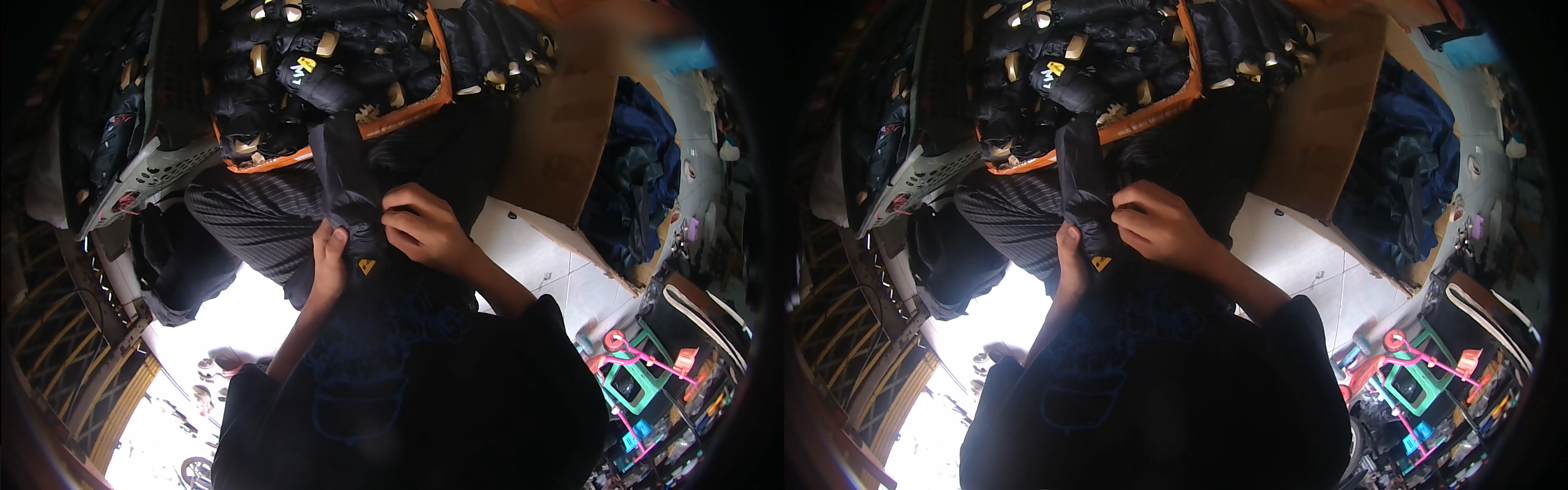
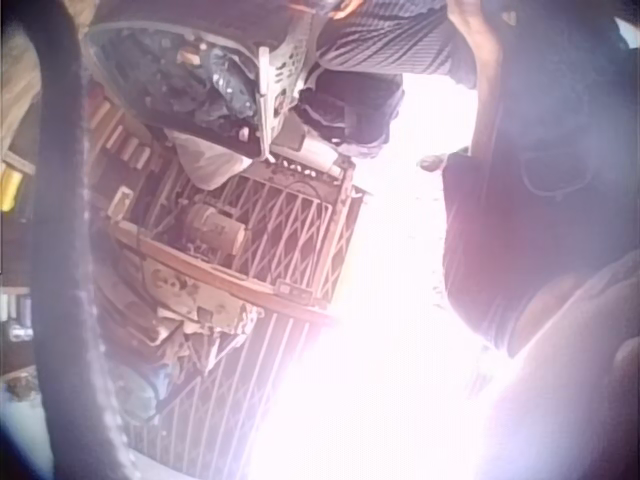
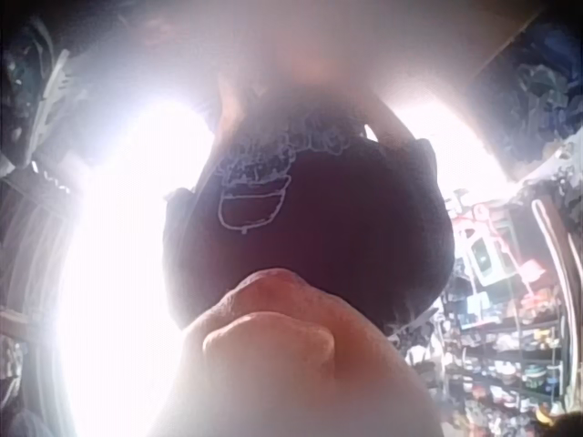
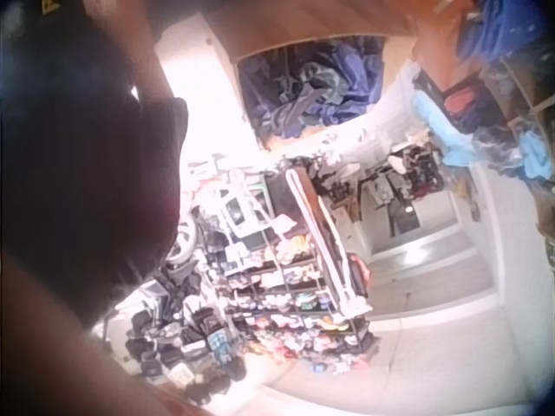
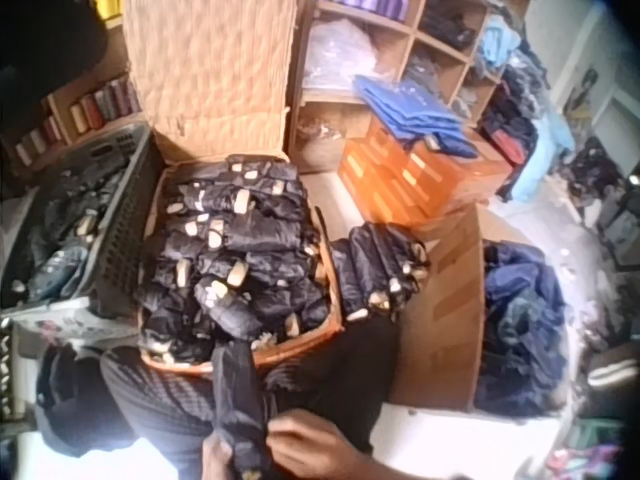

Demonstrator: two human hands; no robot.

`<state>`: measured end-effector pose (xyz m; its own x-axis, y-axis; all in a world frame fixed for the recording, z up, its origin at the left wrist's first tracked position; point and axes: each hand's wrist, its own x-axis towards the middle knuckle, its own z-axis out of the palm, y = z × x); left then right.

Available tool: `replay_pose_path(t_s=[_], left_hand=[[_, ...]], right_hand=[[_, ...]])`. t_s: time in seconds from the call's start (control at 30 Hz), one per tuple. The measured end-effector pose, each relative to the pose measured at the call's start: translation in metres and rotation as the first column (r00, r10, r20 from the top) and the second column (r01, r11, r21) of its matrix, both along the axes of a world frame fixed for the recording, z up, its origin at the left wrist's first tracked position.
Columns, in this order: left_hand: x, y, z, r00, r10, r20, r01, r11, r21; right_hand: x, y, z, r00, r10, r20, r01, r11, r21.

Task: The person wraps a dark garment tightly around a cylindrical object, secures it with a yellow band, and places it into a crate. They repeat this process with another garment, organizing the wrapped items in the crate.

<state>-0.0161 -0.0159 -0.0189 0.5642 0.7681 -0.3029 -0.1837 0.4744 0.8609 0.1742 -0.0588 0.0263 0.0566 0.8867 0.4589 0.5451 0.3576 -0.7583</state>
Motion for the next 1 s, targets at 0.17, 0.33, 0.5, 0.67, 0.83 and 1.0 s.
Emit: replay_pose_path(t_s=[0.17, 0.33, 0.5, 0.67, 0.83, 1.0], left_hand=[[-0.001, 0.002, -0.005, 0.999, -0.042, 0.018, 0.041, 0.997, 0.062], [-0.007, 0.001, -0.016, 0.995, -0.081, 0.064, 0.08, 0.996, 0.027], [0.002, 0.002, -0.002, 0.997, -0.067, -0.041, 0.068, 0.997, 0.024], [-0.002, 0.001, -0.011, 0.999, -0.038, 0.016, 0.039, 0.998, -0.058], [-0.004, 0.002, -0.013, 0.999, -0.036, 0.018, 0.038, 0.995, -0.091], [0.001, 0.002, -0.009, 0.998, -0.035, -0.047, 0.029, 0.994, -0.107]], right_hand=[[-0.006, -0.007, 0.005, 0.99, 0.003, -0.143, -0.01, 0.999, -0.054], [-0.015, -0.008, 0.002, 0.995, -0.037, -0.096, 0.039, 0.999, 0.017], [-0.006, 0.0, 0.01, 0.992, -0.052, -0.115, 0.039, 0.993, -0.113], [-0.016, -0.003, 0.001, 0.998, -0.052, -0.031, 0.055, 0.995, 0.083], [-0.02, -0.014, -0.02, 0.996, -0.061, 0.06, 0.058, 0.997, 0.058], [-0.02, -0.02, -0.023, 0.996, -0.069, 0.054, 0.068, 0.998, 0.011]])
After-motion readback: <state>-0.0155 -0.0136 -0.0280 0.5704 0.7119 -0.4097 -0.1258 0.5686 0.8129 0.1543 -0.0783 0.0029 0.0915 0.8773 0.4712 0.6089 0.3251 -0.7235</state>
